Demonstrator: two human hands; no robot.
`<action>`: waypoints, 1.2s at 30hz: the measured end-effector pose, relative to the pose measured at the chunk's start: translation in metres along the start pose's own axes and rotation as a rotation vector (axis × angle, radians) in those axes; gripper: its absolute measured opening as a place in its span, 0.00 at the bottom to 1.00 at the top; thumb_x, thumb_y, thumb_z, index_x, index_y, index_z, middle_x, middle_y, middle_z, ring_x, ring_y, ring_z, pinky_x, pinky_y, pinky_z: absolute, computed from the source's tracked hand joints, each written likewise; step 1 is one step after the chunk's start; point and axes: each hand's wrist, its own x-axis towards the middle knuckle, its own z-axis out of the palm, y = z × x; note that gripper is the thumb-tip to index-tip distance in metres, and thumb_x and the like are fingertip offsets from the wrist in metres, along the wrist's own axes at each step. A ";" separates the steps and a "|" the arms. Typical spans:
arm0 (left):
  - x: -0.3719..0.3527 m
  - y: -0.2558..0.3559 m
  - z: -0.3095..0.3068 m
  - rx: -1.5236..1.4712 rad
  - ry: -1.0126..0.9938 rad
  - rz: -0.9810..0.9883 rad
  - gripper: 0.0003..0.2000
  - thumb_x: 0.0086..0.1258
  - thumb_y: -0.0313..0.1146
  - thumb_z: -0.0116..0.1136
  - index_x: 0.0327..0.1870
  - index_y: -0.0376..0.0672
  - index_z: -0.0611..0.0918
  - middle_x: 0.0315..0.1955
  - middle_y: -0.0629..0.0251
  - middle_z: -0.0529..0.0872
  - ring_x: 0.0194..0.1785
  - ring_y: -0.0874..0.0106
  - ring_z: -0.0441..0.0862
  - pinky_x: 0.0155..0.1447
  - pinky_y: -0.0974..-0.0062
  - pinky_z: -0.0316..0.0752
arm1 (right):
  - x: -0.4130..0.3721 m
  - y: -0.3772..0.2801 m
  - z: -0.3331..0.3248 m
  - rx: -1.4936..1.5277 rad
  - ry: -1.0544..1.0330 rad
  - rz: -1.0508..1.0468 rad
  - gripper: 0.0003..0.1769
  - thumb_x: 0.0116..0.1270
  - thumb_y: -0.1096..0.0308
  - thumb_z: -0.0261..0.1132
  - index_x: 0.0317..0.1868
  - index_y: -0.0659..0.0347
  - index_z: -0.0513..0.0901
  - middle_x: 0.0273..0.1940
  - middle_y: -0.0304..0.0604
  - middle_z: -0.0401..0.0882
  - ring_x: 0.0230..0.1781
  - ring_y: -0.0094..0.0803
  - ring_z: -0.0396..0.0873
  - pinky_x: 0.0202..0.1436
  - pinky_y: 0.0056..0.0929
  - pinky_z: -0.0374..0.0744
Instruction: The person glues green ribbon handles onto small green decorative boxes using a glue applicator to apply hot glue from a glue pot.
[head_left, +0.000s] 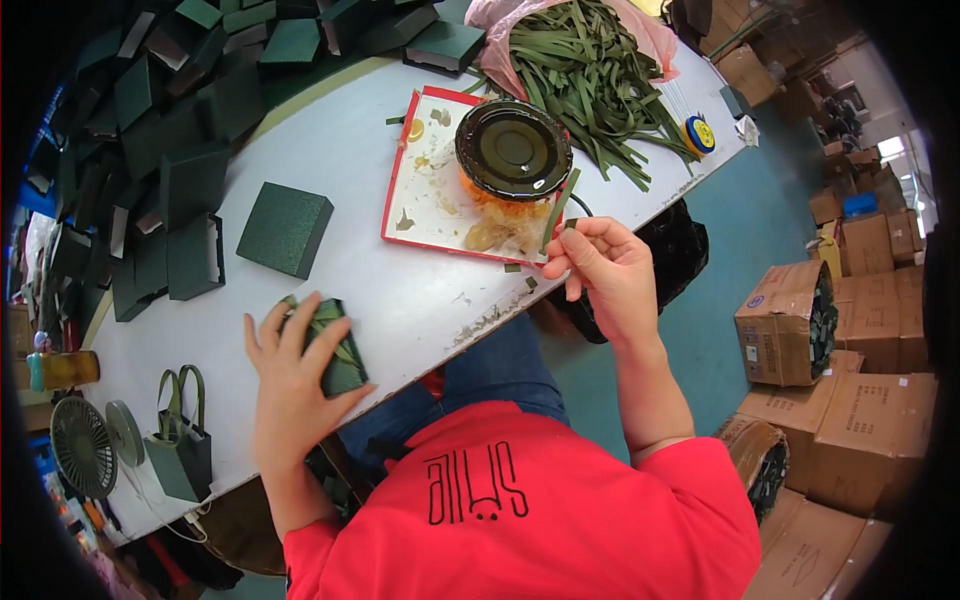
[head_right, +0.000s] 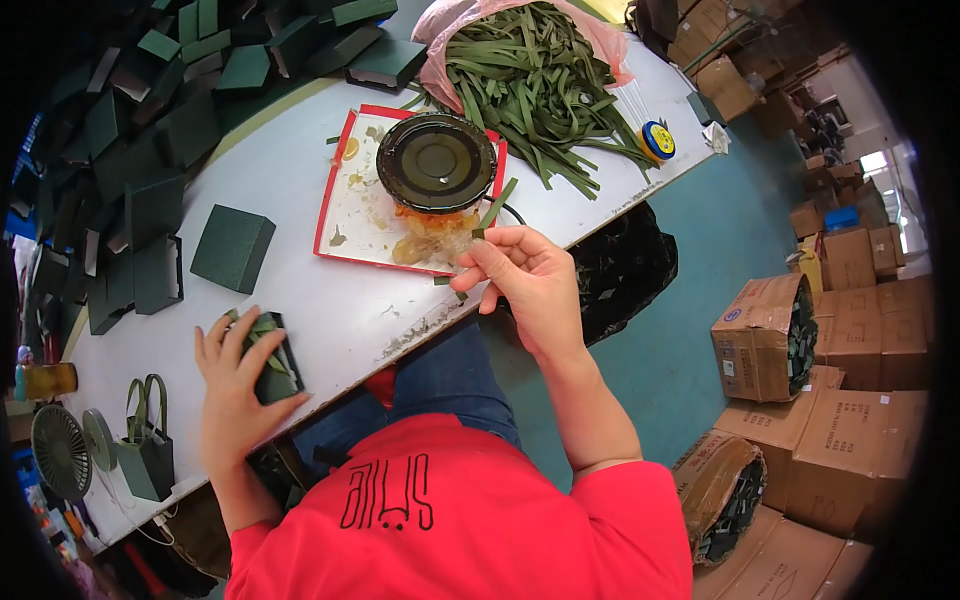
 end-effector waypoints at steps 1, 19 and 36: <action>0.000 0.004 0.001 -0.045 -0.030 0.028 0.39 0.38 0.38 0.82 0.60 0.48 0.82 0.69 0.58 0.73 0.74 0.48 0.62 0.79 0.37 0.46 | 0.002 0.002 0.000 -0.003 -0.003 0.022 0.10 0.74 0.71 0.66 0.49 0.70 0.79 0.38 0.50 0.87 0.30 0.29 0.87 0.22 0.18 0.77; 0.005 0.009 0.010 -0.203 -0.019 0.032 0.55 0.33 0.33 0.83 0.73 0.40 0.69 0.68 0.56 0.74 0.74 0.50 0.65 0.76 0.54 0.58 | 0.037 0.025 0.005 0.040 0.095 0.071 0.13 0.73 0.61 0.69 0.39 0.62 0.79 0.25 0.33 0.78 0.14 0.16 0.69 0.16 0.16 0.63; 0.009 0.003 0.015 -0.270 0.108 0.090 0.51 0.37 0.42 0.84 0.69 0.36 0.73 0.66 0.51 0.75 0.71 0.49 0.69 0.73 0.52 0.60 | 0.010 0.010 0.013 0.063 0.029 0.069 0.09 0.71 0.66 0.67 0.36 0.60 0.78 0.24 0.33 0.76 0.17 0.16 0.67 0.20 0.17 0.61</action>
